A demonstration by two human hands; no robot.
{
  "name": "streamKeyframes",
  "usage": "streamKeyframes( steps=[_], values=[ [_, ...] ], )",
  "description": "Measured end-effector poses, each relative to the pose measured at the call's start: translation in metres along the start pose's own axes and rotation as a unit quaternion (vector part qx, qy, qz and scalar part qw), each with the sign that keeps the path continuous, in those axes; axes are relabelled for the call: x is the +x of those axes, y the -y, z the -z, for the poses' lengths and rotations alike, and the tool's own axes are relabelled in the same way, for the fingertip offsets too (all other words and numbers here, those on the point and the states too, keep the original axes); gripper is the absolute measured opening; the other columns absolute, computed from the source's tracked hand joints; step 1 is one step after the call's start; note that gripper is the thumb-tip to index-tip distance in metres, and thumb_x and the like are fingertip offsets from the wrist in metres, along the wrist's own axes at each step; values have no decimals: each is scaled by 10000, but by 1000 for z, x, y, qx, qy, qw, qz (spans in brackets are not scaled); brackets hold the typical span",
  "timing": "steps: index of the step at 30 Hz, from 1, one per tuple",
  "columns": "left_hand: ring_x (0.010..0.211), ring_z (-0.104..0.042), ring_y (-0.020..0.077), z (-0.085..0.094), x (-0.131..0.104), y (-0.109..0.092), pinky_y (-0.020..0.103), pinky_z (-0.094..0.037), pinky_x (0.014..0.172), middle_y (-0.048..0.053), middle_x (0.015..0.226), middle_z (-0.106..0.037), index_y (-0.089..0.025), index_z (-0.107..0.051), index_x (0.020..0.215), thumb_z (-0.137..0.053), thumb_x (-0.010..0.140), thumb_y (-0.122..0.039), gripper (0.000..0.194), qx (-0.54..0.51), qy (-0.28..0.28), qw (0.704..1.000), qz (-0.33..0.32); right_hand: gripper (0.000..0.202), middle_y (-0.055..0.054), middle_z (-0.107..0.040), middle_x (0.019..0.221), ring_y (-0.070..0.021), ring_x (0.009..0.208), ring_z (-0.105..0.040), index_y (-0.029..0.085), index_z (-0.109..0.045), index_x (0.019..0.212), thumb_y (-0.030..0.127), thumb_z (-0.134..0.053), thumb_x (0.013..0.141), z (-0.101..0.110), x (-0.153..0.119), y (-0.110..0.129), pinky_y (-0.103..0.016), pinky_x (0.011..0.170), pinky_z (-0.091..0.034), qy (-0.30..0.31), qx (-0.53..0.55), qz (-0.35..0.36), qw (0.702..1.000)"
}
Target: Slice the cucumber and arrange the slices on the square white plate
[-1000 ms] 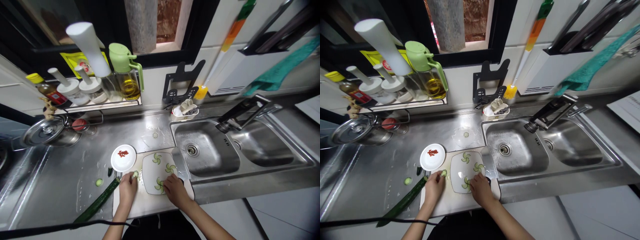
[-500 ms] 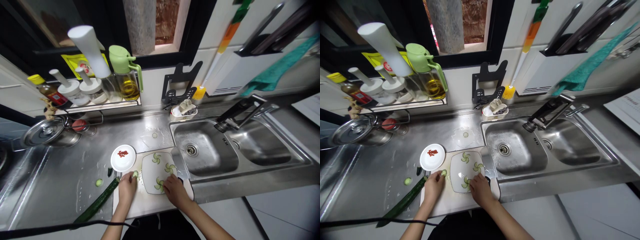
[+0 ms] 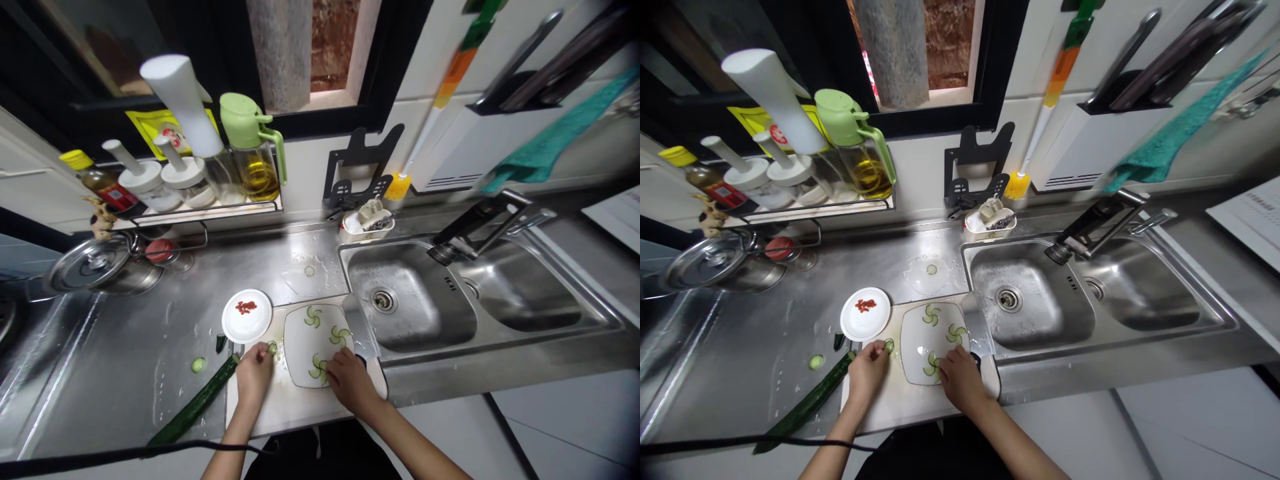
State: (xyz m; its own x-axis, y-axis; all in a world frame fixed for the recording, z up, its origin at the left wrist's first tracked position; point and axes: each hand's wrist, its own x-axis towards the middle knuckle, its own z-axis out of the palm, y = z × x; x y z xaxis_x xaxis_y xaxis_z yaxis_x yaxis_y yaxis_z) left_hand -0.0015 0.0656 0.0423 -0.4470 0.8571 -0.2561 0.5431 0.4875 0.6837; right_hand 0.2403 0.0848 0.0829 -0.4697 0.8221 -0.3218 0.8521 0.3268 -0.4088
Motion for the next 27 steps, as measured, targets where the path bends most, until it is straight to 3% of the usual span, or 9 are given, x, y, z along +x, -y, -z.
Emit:
streamKeyframes(
  steps=[5,9,11,13,17,19,22,27],
  values=[
    [660,-613,163,4,-1,-2,255,-452,630,34,750,-707,-182,-702,808,-617,691,-416,275,-82,18,996,30,169,-42,-629,811,-192,882,-543,191,-643,762,167,-504,855,-5,8,0,-303,793,-385,-19,64,4,998],
    [550,-528,110,4,-5,-19,224,-399,551,5,614,-637,-145,-677,742,-702,609,-522,400,-197,121,972,52,107,-36,-666,846,-191,875,-570,192,-664,837,155,-573,793,-9,23,8,-333,858,-395,-82,175,16,981],
    [525,-498,91,3,-8,-32,215,-374,536,-11,586,-611,-140,-669,725,-731,583,-522,412,-241,167,954,62,180,-48,-687,930,-202,921,-580,195,-674,934,171,-615,765,-7,33,14,-346,875,-399,-105,232,20,967],
    [560,-520,94,2,-11,-43,216,-384,561,-3,624,-629,-142,-674,737,-743,591,-496,388,-274,205,938,62,174,-49,-698,941,-200,927,-591,198,-682,923,185,-626,760,-1,42,21,-331,856,-413,-96,279,10,956],
    [548,-501,81,0,-14,-55,200,-353,524,-11,620,-603,-138,-670,778,-749,611,-471,380,-321,238,911,99,75,-7,-689,767,-159,771,-610,202,-665,737,194,-598,769,12,54,27,-269,737,-436,-49,323,-24,945],
    [484,-428,44,-1,-14,-55,171,-280,460,-41,573,-537,-131,-636,777,-744,627,-484,398,-361,244,885,164,86,3,-680,737,-147,735,-605,201,-656,718,197,-590,772,17,56,27,-254,708,-434,-44,329,-20,943],
    [430,-375,13,-5,-14,-52,136,-200,406,-61,564,-490,-141,-571,803,-727,674,-491,404,-424,265,817,288,94,13,-678,733,-140,730,-600,203,-655,710,197,-584,772,22,55,25,-242,689,-429,-33,337,-8,941],
    [455,-474,26,-12,-14,-51,108,-302,394,-26,615,-538,-140,-558,876,-669,786,-384,283,-490,307,718,388,100,17,-676,750,-141,767,-600,205,-674,739,159,-586,747,28,56,22,-238,696,-420,-10,355,33,934]
  ],
)
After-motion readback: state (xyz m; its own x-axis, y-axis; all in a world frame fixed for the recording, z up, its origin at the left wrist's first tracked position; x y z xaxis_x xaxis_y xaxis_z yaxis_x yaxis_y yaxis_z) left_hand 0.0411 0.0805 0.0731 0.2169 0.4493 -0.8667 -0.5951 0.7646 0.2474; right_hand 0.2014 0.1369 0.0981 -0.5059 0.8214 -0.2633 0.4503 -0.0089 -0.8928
